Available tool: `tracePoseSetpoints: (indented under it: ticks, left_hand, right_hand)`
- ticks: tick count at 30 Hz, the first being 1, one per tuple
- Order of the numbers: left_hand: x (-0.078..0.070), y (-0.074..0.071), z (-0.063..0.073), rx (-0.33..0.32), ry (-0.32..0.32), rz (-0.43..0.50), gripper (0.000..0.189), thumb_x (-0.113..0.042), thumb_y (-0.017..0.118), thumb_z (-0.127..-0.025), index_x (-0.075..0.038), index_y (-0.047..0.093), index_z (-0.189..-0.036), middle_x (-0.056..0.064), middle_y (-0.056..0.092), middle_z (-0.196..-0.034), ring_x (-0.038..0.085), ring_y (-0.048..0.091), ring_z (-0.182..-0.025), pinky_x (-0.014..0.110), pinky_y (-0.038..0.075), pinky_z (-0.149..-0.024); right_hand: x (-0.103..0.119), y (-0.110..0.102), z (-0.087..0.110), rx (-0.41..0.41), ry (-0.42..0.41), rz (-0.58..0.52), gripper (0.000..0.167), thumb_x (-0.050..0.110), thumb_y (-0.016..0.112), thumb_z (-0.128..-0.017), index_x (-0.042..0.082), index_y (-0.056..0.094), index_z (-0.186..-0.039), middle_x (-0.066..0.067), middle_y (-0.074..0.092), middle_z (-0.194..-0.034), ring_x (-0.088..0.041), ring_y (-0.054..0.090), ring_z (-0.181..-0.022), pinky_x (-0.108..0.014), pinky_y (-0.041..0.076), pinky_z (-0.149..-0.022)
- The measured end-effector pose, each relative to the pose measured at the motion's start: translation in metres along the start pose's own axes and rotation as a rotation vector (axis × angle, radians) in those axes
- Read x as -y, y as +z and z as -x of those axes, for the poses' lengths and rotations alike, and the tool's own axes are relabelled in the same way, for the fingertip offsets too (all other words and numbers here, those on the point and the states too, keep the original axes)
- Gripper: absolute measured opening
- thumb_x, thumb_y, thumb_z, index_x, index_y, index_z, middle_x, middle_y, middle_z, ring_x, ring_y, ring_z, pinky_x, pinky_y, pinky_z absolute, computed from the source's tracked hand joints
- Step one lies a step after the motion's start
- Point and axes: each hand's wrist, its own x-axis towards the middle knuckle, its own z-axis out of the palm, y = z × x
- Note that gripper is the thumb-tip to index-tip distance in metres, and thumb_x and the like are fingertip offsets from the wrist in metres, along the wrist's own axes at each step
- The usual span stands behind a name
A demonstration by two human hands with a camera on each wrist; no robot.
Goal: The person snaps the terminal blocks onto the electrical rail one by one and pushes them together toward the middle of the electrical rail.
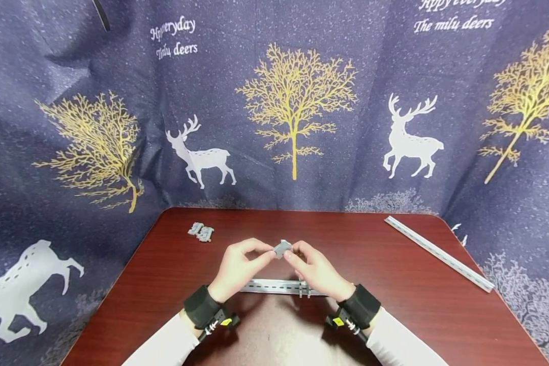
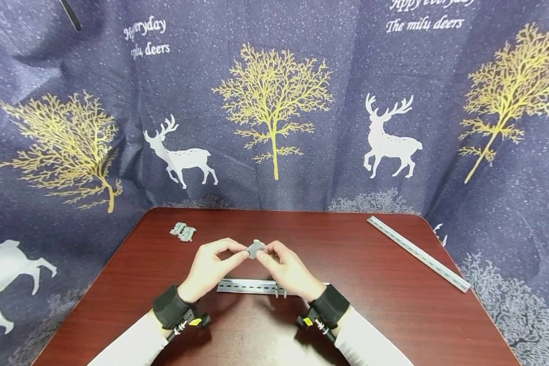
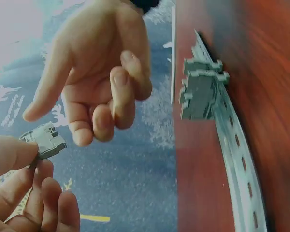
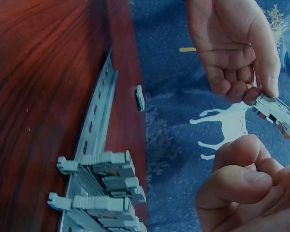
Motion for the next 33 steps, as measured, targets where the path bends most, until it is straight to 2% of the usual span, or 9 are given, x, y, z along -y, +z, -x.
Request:
tracePoseSetpoints:
  ticks: [5, 9, 18, 24, 27, 31, 33]
  left_hand:
    - [-0.003, 0.002, 0.001, 0.029, -0.127, 0.083, 0.01, -0.026, 0.09, -0.096, -0.022, 0.089, -0.106, -0.007, 0.083, -0.102, 0.014, 0.078, -0.09, 0.035, 0.064, -0.081]
    - [-0.004, 0.005, 0.002, 0.036, -0.184, 0.126, 0.011, -0.027, 0.09, -0.096, -0.022, 0.089, -0.106, -0.006, 0.083, -0.103, 0.015, 0.078, -0.093, 0.033, 0.062, -0.083]
    - [-0.006, 0.009, 0.004, 0.025, -0.204, 0.132, 0.014, -0.026, 0.091, -0.095, -0.019, 0.089, -0.106, -0.005, 0.083, -0.102, 0.015, 0.075, -0.096, 0.033, 0.06, -0.083]
    - [-0.005, 0.011, 0.005, 0.048, -0.213, 0.149, 0.014, -0.027, 0.091, -0.095, -0.02, 0.089, -0.106, -0.006, 0.083, -0.103, 0.014, 0.075, -0.098, 0.037, 0.06, -0.085]
    - [-0.005, 0.011, 0.005, 0.057, -0.214, 0.15, 0.014, -0.027, 0.091, -0.095, -0.02, 0.089, -0.107, -0.006, 0.083, -0.103, 0.016, 0.075, -0.098, 0.038, 0.06, -0.085]
    - [-0.004, 0.011, 0.004, 0.073, -0.221, 0.156, 0.016, -0.027, 0.091, -0.095, -0.018, 0.088, -0.108, -0.004, 0.083, -0.104, 0.02, 0.076, -0.097, 0.038, 0.061, -0.085]
    - [-0.002, 0.011, 0.004, 0.089, -0.226, 0.161, 0.018, -0.026, 0.091, -0.094, -0.017, 0.088, -0.109, -0.003, 0.083, -0.105, 0.02, 0.076, -0.097, 0.036, 0.061, -0.086]
  right_hand:
    - [0.001, 0.001, 0.001, -0.021, -0.063, -0.02, 0.023, 0.029, 0.06, -0.117, 0.007, 0.065, -0.121, 0.001, 0.051, -0.069, -0.01, 0.047, -0.057, -0.024, 0.039, -0.056]
    - [0.002, 0.002, 0.002, -0.027, -0.102, -0.023, 0.018, 0.026, 0.06, -0.117, 0.01, 0.067, -0.118, 0.003, 0.049, -0.069, -0.009, 0.045, -0.058, -0.024, 0.039, -0.056]
    - [-0.002, 0.003, 0.001, -0.042, -0.196, 0.008, 0.013, 0.02, 0.06, -0.117, 0.012, 0.066, -0.108, 0.009, 0.043, -0.068, -0.006, 0.042, -0.059, -0.024, 0.037, -0.057]
    - [-0.004, 0.003, 0.001, -0.06, -0.202, 0.036, 0.017, 0.021, 0.06, -0.117, 0.013, 0.064, -0.102, 0.01, 0.042, -0.068, -0.005, 0.042, -0.059, -0.024, 0.037, -0.057]
    - [-0.003, 0.003, 0.001, -0.064, -0.203, 0.046, 0.02, 0.021, 0.06, -0.117, 0.01, 0.063, -0.101, 0.01, 0.043, -0.068, -0.005, 0.043, -0.06, -0.024, 0.038, -0.058]
    - [-0.004, 0.003, 0.0, -0.075, -0.208, 0.068, 0.022, 0.021, 0.06, -0.117, 0.006, 0.063, -0.1, 0.01, 0.045, -0.068, -0.006, 0.045, -0.06, -0.024, 0.039, -0.057]
    - [-0.003, 0.002, 0.0, -0.087, -0.211, 0.073, 0.021, 0.021, 0.06, -0.117, 0.009, 0.063, -0.1, 0.01, 0.045, -0.069, -0.006, 0.046, -0.06, -0.024, 0.04, -0.057]
